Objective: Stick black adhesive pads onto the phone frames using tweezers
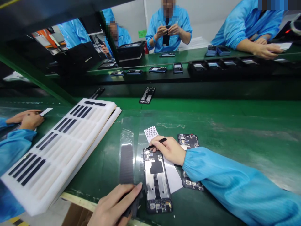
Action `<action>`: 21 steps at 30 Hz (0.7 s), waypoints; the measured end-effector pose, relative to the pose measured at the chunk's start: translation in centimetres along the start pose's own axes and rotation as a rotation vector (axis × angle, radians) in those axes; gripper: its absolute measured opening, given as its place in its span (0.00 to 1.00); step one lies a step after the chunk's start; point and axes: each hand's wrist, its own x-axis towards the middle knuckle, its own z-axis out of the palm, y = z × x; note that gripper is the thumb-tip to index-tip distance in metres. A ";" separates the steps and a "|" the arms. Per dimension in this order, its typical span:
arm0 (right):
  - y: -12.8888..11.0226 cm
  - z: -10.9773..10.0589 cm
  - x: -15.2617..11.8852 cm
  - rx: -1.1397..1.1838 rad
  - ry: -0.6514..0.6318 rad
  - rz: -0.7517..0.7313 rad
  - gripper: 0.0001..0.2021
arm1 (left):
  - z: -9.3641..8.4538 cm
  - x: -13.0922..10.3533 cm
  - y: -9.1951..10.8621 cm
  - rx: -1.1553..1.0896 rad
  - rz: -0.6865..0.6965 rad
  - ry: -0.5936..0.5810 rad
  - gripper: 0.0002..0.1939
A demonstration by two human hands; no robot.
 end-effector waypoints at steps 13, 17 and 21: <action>-1.1 -0.3 -1.8 -0.261 0.207 -0.283 0.14 | 3.6 2.0 2.7 0.280 0.285 0.007 0.25; -3.8 -1.4 -2.4 -0.218 0.080 -0.290 0.19 | 3.6 2.5 3.0 0.251 0.293 -0.007 0.22; -7.2 -3.5 -3.8 -0.197 -0.215 -0.240 0.23 | 3.5 2.7 2.8 0.234 0.312 -0.008 0.20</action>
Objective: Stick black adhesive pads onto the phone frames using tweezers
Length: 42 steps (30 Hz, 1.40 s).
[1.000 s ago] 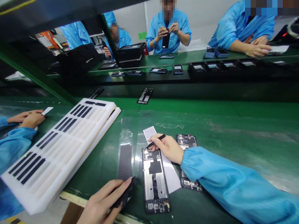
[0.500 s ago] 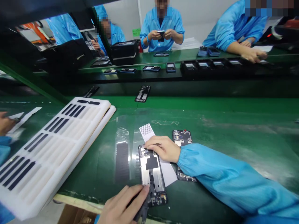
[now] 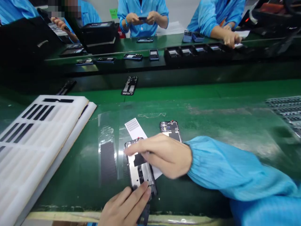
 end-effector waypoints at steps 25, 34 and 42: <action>-3.5 5.2 -8.4 -0.748 -0.429 0.149 0.16 | -0.2 1.4 0.3 -0.050 -0.045 -0.121 0.18; -2.9 4.2 -5.6 -0.666 -0.619 0.433 0.19 | -1.8 1.0 -0.6 -0.005 -0.291 -0.321 0.33; -2.7 2.7 -4.2 -0.431 -0.568 0.598 0.05 | -1.2 0.6 -0.2 0.124 -0.287 -0.385 0.33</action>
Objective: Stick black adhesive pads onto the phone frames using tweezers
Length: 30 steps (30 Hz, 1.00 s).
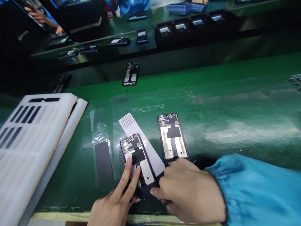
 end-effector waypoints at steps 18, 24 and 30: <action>-0.2 3.3 2.1 0.137 0.298 0.186 0.10 | 1.0 -4.3 -6.9 -0.386 -0.406 0.454 0.22; 7.1 -4.3 3.2 0.134 0.552 0.353 0.08 | 3.3 -3.2 -9.8 -0.246 -0.495 0.622 0.20; 15.2 -14.3 6.5 -0.008 0.708 0.686 0.19 | 3.9 -2.8 -9.8 -0.354 -0.560 0.668 0.21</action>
